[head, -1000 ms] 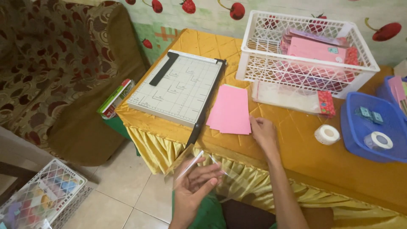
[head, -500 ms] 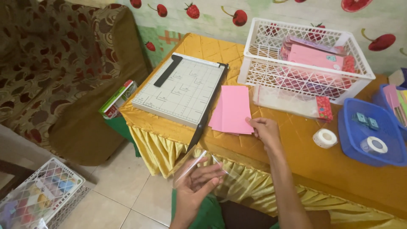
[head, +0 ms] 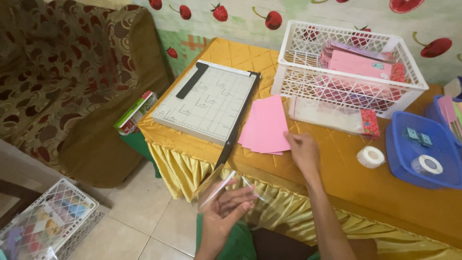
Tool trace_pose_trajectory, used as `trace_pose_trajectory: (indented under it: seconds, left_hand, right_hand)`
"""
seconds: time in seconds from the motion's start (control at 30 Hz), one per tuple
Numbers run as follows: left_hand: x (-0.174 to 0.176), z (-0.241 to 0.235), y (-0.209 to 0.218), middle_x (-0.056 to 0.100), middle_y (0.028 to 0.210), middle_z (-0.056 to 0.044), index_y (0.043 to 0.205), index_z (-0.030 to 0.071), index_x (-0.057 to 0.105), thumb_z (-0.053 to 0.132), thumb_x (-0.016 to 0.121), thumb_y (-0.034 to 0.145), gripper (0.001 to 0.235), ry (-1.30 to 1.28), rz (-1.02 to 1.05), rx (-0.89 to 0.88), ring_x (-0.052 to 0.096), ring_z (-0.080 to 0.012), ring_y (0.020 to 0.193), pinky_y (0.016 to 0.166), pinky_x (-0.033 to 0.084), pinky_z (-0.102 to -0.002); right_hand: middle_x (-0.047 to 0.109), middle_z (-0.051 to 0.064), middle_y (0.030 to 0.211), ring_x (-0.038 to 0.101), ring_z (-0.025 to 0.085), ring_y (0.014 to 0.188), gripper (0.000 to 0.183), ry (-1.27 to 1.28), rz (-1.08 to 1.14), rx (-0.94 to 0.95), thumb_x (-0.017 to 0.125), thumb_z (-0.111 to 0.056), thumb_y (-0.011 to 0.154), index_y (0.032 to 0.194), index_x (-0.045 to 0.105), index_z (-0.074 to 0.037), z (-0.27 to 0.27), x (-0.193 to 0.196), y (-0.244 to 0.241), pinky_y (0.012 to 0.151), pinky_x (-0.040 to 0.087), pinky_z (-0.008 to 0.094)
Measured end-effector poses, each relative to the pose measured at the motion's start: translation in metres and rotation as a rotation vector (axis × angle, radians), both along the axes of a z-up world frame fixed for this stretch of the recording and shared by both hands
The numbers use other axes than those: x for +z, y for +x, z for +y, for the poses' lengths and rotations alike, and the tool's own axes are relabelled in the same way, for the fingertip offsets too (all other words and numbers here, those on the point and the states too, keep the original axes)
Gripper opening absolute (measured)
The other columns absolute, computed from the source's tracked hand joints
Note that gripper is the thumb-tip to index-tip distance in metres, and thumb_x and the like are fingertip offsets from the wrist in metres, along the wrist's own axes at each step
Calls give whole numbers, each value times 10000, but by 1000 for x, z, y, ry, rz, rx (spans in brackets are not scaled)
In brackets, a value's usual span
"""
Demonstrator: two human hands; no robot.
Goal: The person assembles souvenirs by placing cardstock bookmarks into plastic sleeves, adding decorative stickers, and organizing them into a basket.
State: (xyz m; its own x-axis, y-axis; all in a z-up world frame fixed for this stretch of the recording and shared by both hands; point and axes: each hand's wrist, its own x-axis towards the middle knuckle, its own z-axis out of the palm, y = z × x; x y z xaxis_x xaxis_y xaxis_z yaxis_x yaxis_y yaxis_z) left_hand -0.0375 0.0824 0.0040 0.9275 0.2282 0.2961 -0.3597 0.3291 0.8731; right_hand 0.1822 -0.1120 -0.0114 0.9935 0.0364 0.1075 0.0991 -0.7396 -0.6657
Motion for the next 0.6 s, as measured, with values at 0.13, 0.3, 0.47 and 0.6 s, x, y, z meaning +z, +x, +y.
trace_pose_trajectory:
  seconds: [0.13, 0.3, 0.47, 0.6]
  left_hand:
    - [4, 1, 18, 777, 1248, -214, 1368, 69, 547, 46, 798, 797, 624, -152, 223, 31, 819, -345, 1048, 912, 685, -490]
    - [18, -7, 42, 716, 1270, -314, 1423, -8, 470, -9, 825, 733, 776, -285, 149, 41, 780, -383, 1042, 864, 672, -461]
    - [29, -24, 57, 684, 1297, -304, 1415, 36, 505, -104, 754, 783, 694, -396, 14, -116, 725, -357, 1081, 936, 624, -469]
    - [51, -33, 61, 662, 1316, -313, 1415, 3, 462, -41, 772, 803, 687, -342, -5, -190, 715, -352, 1089, 960, 618, -480]
  right_hand:
    - [725, 76, 1234, 664, 163, 1127, 329, 498, -191, -90, 637, -283, 1003, 1216, 737, -54, -25, -10, -21, 1015, 482, 306]
    - [666, 142, 1317, 626, 147, 1188, 391, 778, -290, -249, 669, -191, 998, 1324, 632, 20, -70, -27, -78, 1087, 498, 281]
    - [725, 102, 1228, 622, 173, 1173, 327, 596, -32, -465, 649, -188, 957, 1235, 729, -35, -110, -35, -154, 1050, 453, 345]
    - [715, 76, 1079, 629, 130, 973, 231, 831, -96, -558, 747, -119, 938, 1138, 736, -3, -148, -96, -186, 847, 521, 273]
